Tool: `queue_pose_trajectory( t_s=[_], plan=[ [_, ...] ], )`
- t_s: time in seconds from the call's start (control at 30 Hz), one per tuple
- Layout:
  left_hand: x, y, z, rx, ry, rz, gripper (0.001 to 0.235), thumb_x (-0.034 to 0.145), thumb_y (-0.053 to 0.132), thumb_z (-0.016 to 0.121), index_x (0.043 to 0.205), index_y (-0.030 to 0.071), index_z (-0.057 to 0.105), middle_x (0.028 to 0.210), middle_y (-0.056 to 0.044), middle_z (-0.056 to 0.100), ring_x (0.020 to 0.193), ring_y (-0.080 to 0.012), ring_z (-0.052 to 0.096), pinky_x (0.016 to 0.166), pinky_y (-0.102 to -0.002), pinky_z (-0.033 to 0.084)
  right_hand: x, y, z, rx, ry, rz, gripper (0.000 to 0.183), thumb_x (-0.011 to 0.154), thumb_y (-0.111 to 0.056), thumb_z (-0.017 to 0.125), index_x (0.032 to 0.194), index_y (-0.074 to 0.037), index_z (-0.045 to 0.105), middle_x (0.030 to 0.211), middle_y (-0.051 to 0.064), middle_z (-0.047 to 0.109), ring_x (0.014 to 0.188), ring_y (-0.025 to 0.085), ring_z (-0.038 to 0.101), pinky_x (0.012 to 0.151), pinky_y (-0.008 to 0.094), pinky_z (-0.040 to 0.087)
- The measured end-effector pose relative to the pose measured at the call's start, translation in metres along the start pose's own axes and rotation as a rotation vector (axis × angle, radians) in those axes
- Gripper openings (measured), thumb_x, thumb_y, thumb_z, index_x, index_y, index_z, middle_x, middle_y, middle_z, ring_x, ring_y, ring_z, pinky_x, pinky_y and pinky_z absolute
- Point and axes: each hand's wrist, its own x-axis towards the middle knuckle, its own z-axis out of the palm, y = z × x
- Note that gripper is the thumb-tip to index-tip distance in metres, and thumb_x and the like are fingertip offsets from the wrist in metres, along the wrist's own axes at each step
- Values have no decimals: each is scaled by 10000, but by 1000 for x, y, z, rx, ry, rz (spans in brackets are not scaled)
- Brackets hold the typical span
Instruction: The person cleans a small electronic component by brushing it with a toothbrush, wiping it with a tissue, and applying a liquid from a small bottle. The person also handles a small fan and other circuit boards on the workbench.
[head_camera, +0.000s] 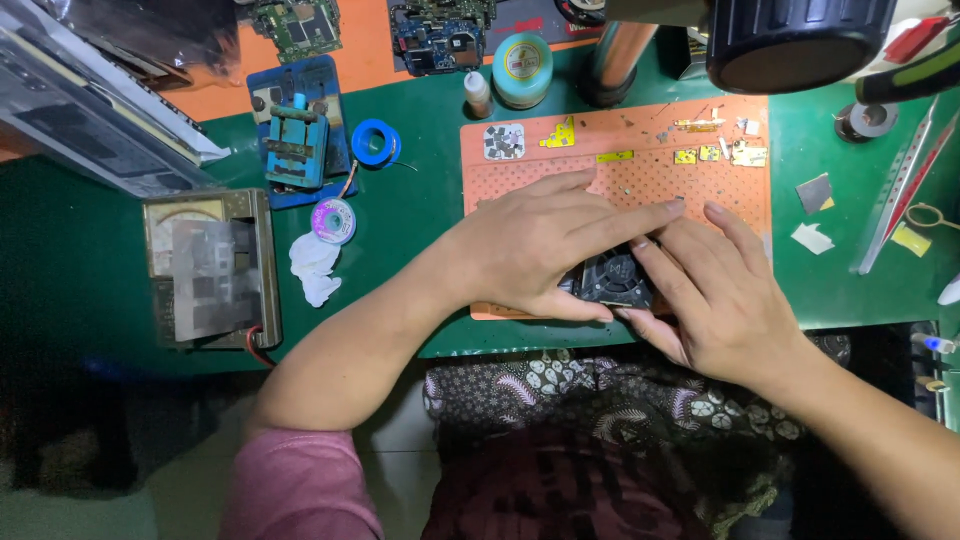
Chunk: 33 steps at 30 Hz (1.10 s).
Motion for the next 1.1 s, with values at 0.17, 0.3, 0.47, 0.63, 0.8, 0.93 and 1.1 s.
queue_pose_trajectory(
  t_s=[0.17, 0.3, 0.47, 0.63, 0.8, 0.93, 1.1],
  plan=[
    [1, 0, 2, 25, -6, 4, 883, 804, 509, 677, 1369, 130, 113, 1084, -34, 586, 1034, -228, 558, 990, -462, 386, 0, 0, 0, 3, -6, 4, 438, 824, -331, 501, 1034, 53, 490, 986, 253, 553, 912, 358, 565, 921, 483, 364],
    [0, 0, 2, 7, 5, 12, 876, 807, 488, 687, 1368, 123, 120, 1096, -39, 581, 1040, -232, 559, 988, -464, 392, -1, 1, 0, 6, -14, 4, 440, 812, -321, 534, 1036, 54, 488, 999, 250, 549, 921, 356, 563, 930, 484, 358],
    [0, 1, 1, 22, 17, 23, 884, 810, 491, 694, 1370, 116, 122, 1086, -34, 582, 1032, -225, 560, 988, -443, 396, 0, 0, 0, -1, -9, -1, 436, 813, -327, 533, 1022, 53, 489, 975, 247, 555, 910, 338, 562, 924, 484, 363],
    [0, 1, 1, 25, 14, 19, 870, 812, 494, 687, 1367, 114, 135, 1071, -34, 583, 1015, -226, 560, 976, -433, 400, 1, 1, 0, 8, -4, -5, 434, 819, -326, 521, 1023, 55, 486, 972, 254, 555, 893, 348, 567, 922, 481, 360],
    [0, 1, 1, 11, 8, 18, 874, 809, 480, 699, 1365, 115, 132, 1112, -43, 581, 1050, -229, 558, 983, -446, 396, 1, 1, -1, 21, -3, 3, 430, 817, -323, 523, 1015, 57, 486, 964, 260, 552, 867, 364, 569, 921, 485, 361],
    [0, 0, 2, 9, 13, 27, 860, 818, 480, 693, 1363, 108, 141, 1082, -40, 585, 1024, -229, 562, 968, -438, 405, 0, 0, -1, 23, -19, 7, 424, 818, -314, 520, 1025, 54, 478, 966, 257, 551, 869, 358, 564, 923, 488, 359],
    [0, 0, 2, 23, 9, 17, 865, 807, 494, 693, 1359, 111, 148, 1119, -40, 585, 1058, -223, 558, 970, -439, 400, 0, 1, 0, 26, -23, 5, 436, 817, -317, 524, 1039, 55, 478, 982, 259, 548, 890, 364, 564, 926, 485, 353]
  ],
)
